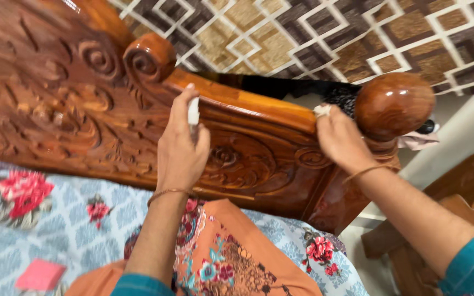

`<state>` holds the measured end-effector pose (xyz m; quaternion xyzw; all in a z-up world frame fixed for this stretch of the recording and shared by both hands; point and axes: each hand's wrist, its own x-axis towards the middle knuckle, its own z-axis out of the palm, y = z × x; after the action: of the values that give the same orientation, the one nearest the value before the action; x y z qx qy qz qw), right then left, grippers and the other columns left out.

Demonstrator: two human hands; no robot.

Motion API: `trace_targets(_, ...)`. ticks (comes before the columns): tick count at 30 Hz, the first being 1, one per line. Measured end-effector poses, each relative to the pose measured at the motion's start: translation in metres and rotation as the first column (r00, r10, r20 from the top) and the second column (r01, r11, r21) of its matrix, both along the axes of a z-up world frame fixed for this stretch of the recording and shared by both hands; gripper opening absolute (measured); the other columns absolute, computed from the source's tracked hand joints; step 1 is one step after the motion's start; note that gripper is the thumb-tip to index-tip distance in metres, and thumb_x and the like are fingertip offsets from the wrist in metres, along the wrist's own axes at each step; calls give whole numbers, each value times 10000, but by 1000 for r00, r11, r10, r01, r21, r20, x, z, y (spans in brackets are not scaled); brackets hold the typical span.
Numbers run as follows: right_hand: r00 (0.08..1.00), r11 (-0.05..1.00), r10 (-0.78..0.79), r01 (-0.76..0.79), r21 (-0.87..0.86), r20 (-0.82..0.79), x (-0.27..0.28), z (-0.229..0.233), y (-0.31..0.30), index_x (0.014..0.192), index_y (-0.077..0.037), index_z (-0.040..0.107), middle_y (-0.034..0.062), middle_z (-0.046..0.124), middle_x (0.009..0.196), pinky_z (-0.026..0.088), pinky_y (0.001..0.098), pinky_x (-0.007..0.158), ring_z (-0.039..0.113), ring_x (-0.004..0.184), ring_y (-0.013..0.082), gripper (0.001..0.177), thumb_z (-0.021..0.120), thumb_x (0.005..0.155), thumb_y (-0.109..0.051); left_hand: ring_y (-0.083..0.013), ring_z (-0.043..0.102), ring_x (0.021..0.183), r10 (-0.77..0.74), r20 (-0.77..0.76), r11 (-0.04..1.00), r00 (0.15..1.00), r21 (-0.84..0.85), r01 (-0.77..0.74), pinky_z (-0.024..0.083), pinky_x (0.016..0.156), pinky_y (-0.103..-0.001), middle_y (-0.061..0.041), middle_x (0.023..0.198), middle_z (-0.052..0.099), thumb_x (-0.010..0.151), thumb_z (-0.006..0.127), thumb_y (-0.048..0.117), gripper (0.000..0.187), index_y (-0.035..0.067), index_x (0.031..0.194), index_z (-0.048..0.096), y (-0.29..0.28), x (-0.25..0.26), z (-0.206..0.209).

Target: The person sits on a bed and cleans a wooden headboard. They spray a liquid from a small bottle onto the wood and wipe the surface with a cloth, focusing on the carved details.

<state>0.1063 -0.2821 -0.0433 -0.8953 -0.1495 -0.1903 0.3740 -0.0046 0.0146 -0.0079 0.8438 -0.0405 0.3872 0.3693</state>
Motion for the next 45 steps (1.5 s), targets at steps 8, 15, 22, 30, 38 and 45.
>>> trace_targets(8, 998, 993, -58, 58, -99, 9, -54, 12, 4, 1418, -31, 494, 284, 678, 1151, 475, 538, 938, 630, 1064, 491, 456, 442, 1020, -247, -396, 691, 998, 2, -8, 1000, 1000, 0, -2, 538, 833, -454, -174, 1386, 621, 891, 564, 32, 557, 156, 1423, 458, -2, -4, 5)
trace_targets(15, 971, 976, 66, -16, -216, 228, -95, 10, -5, 1390, 99, 472, 326, 550, 1389, 436, 480, 1067, 541, 1267, 457, 485, 510, 959, -119, -386, 697, 933, 23, -122, 999, 992, -35, -27, 529, 807, -465, -178, 1286, 650, 884, 554, 40, 584, 181, 1443, 456, -4, -7, 14)
trace_targets(22, 950, 961, 97, -12, -277, 297, -111, 11, -8, 1357, 106, 490, 364, 548, 1362, 449, 514, 1020, 554, 1228, 486, 485, 513, 905, -67, -379, 702, 931, -20, -50, 1000, 999, -14, 19, 540, 809, -454, -179, 1350, 633, 877, 557, 35, 560, 158, 1413, 456, -2, -5, 10)
trace_targets(30, 994, 954, -69, 91, -284, 87, -58, 26, -1, 1097, 3, 603, 336, 661, 844, 494, 623, 819, 633, 871, 541, 244, 512, 972, -186, -385, 703, 935, -23, -51, 1000, 998, -19, 22, 540, 808, -455, -175, 1378, 620, 873, 550, 29, 560, 159, 1409, 455, 1, -3, 6)
trace_targets(38, 997, 944, -71, 79, -319, 38, -9, 15, -8, 984, 23, 575, 356, 651, 853, 497, 633, 834, 628, 879, 558, 248, 491, 990, -211, -382, 700, 965, -17, -23, 1000, 1000, -5, 17, 543, 819, -451, -166, 1389, 616, 875, 560, 17, 565, 151, 1414, 461, 1, -2, 4)
trace_targets(45, 993, 952, -21, 56, -300, 119, -43, 21, -3, 1045, 14, 554, 338, 658, 843, 488, 629, 795, 634, 839, 541, 206, 491, 983, -172, -338, 716, 878, -26, -48, 999, 999, -23, 25, 553, 801, -430, -126, 1407, 613, 862, 563, 21, 593, 152, 1427, 444, 2, -1, 4)
